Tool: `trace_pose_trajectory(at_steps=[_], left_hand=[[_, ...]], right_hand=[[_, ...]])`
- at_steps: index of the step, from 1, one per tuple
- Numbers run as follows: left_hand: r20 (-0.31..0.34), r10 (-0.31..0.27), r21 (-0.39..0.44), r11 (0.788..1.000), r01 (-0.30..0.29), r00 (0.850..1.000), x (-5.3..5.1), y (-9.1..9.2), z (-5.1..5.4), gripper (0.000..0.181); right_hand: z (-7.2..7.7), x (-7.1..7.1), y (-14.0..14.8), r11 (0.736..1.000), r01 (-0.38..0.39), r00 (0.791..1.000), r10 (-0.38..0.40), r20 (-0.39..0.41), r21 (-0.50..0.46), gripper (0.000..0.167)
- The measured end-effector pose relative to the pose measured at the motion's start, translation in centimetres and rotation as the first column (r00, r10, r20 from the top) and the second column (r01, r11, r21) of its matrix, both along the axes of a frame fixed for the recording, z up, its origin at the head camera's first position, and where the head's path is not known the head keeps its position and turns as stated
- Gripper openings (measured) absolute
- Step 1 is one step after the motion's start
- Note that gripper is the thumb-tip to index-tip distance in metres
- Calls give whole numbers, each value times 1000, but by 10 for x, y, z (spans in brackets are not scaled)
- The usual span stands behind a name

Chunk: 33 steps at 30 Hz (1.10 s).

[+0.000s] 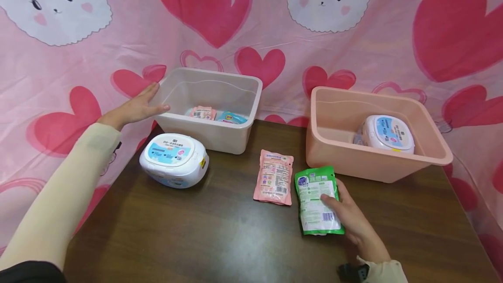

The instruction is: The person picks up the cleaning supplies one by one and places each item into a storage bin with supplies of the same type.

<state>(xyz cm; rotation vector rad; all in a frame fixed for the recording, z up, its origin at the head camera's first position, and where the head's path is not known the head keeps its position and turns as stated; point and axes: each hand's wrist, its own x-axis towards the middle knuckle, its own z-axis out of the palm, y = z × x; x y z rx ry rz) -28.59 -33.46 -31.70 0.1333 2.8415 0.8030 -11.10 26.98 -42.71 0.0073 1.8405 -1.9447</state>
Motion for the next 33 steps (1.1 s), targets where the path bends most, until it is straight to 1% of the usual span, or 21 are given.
trace_pose_trajectory(at_steps=[5, 9, 14, 16, 24, 29, 33], left_hand=[[-1, 1, 3, 1000, -1, 1000, 0, 0, 1, 112], [-5, 3, 5, 1000, -3, 1000, -1, 0, 1, 111], [-9, -3, -1, 1000, 3, 1000, -1, 0, 0, 115], [-10, -3, 3, 1000, 3, 1000, 0, 0, 0, 115], [-4, 16, 13, 1000, -16, 1000, 2, 0, -1, 118], [-3, 7, 14, 1000, -7, 1000, 0, -1, -1, 116], [-4, 5, 12, 1000, -5, 1000, 0, -2, -1, 118]], right_hand=[[5, -1, -12, 994, -62, 998, 59, -28, -87, 50], [11, -3, -23, 985, -90, 996, 85, -38, -147, 50], [20, -7, -37, 981, -111, 994, 106, -37, -159, 60], [23, -9, -42, 980, -119, 992, 113, -49, -157, 62], [40, -23, -60, 959, -176, 980, 149, -133, -222, 54], [52, -31, -67, 949, -192, 976, 160, -146, -251, 56], [61, -39, -73, 942, -184, 979, 149, -141, -279, 58]])
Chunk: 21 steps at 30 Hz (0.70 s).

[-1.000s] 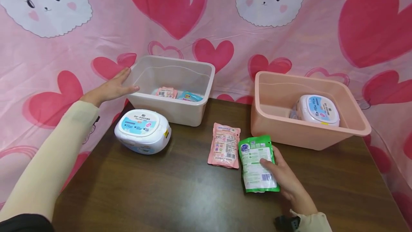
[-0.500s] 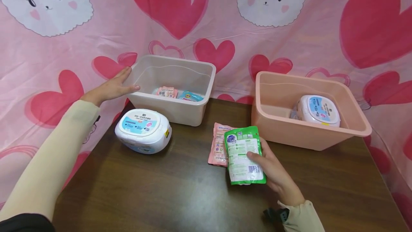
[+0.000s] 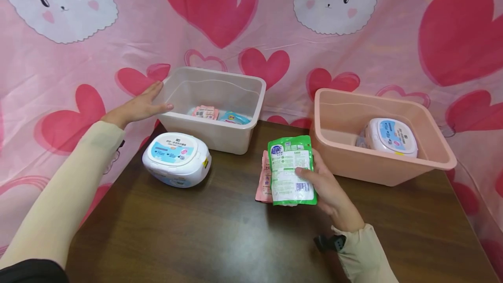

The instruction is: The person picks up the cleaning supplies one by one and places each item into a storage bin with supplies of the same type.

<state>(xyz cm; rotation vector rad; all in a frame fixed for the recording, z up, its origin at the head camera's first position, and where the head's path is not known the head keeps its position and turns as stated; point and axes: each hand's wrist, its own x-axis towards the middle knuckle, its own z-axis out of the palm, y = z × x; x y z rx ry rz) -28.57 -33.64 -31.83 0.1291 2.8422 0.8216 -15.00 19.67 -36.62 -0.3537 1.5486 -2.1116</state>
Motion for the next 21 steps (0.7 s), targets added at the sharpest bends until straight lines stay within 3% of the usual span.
trace_pose_trajectory(at_steps=[21], left_hand=[[5, 12, 20, 1000, -12, 1000, 4, 2, 3, 116]], right_hand=[[36, -42, -29, 980, 169, 985, -165, 52, -100, 56]])
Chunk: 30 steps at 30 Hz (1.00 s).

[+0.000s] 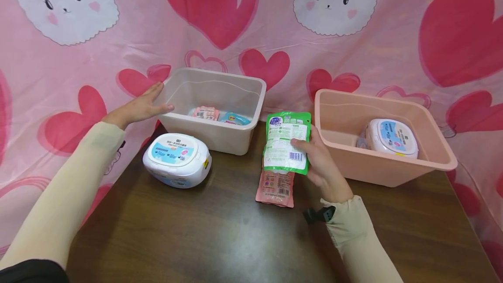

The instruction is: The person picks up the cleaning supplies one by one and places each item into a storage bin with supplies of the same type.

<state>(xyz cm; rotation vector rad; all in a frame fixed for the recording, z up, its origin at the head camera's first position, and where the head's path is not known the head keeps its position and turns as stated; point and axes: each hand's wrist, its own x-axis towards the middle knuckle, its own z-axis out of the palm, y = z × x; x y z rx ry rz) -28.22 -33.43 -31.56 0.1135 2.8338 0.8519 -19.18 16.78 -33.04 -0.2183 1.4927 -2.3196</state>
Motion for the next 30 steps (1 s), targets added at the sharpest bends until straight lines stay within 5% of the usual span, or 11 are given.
trace_pose_trajectory(at_steps=[15, 30], left_hand=[[1, -1, 9, 1000, 1, 1000, -1, -2, -1, 116], [-2, 13, 22, 1000, -13, 1000, -1, -1, -2, 116]], right_hand=[[22, -43, -35, 995, 89, 994, -86, 70, -44, 52], [18, -83, -54, 989, 118, 984, -105, 141, -85, 64]])
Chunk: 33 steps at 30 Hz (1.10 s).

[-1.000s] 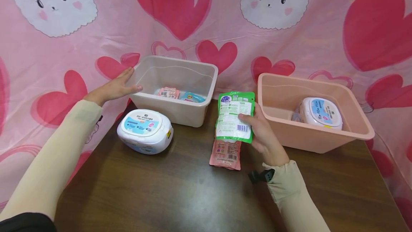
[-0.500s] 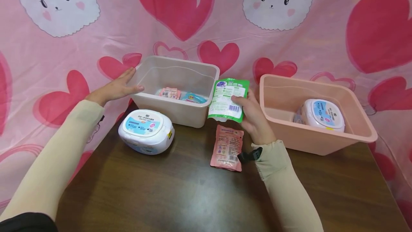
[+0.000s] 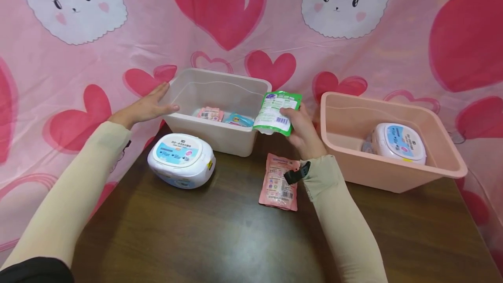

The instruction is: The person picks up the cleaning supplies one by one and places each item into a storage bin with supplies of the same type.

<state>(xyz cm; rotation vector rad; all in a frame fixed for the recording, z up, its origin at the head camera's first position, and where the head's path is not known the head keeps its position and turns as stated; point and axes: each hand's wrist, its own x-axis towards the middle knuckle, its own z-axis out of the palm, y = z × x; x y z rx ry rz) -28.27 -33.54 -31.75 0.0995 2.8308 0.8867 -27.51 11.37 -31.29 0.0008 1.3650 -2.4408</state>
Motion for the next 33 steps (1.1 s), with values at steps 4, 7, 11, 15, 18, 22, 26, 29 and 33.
trace_pose_trajectory(at_steps=[4, 7, 11, 15, 18, 22, 26, 29, 33], left_hand=[[-3, 8, -1, 1000, -8, 1000, 0, 0, -1, 120], [-4, 7, 0, 1000, -7, 1000, 0, 0, -2, 120], [-4, 2, -2, 1000, -2, 1000, -2, 1, -2, 119], [-7, 1, -7, 1000, -1, 1000, -2, 2, -2, 117], [-9, 3, -7, 1000, -3, 1000, -2, 2, -2, 118], [-10, 2, -9, 1000, -2, 1000, -3, 1, -2, 116], [-7, 0, -5, 1000, 0, 1000, -3, 0, -2, 113], [-3, 6, -1, 1000, -6, 1000, -2, 0, -2, 115], [1, 12, 5, 1000, -12, 1000, 0, 0, -2, 119]], right_hand=[[2, -9, -5, 1000, 9, 1000, -9, 13, 16, 64], [5, -15, -7, 999, 29, 999, -30, 21, 46, 67], [7, -22, -10, 997, 37, 999, -39, 20, 72, 69], [10, -27, -14, 993, 28, 1000, -29, 12, 111, 68], [12, -30, -19, 988, 35, 999, -34, -8, 148, 68], [15, -35, -27, 980, 60, 998, -54, -32, 192, 67], [18, -40, -31, 972, 83, 996, -78, -31, 218, 64], [20, -43, -34, 969, 85, 996, -82, -21, 233, 61], [22, -45, -35, 968, 72, 997, -76, 9, 242, 61]])
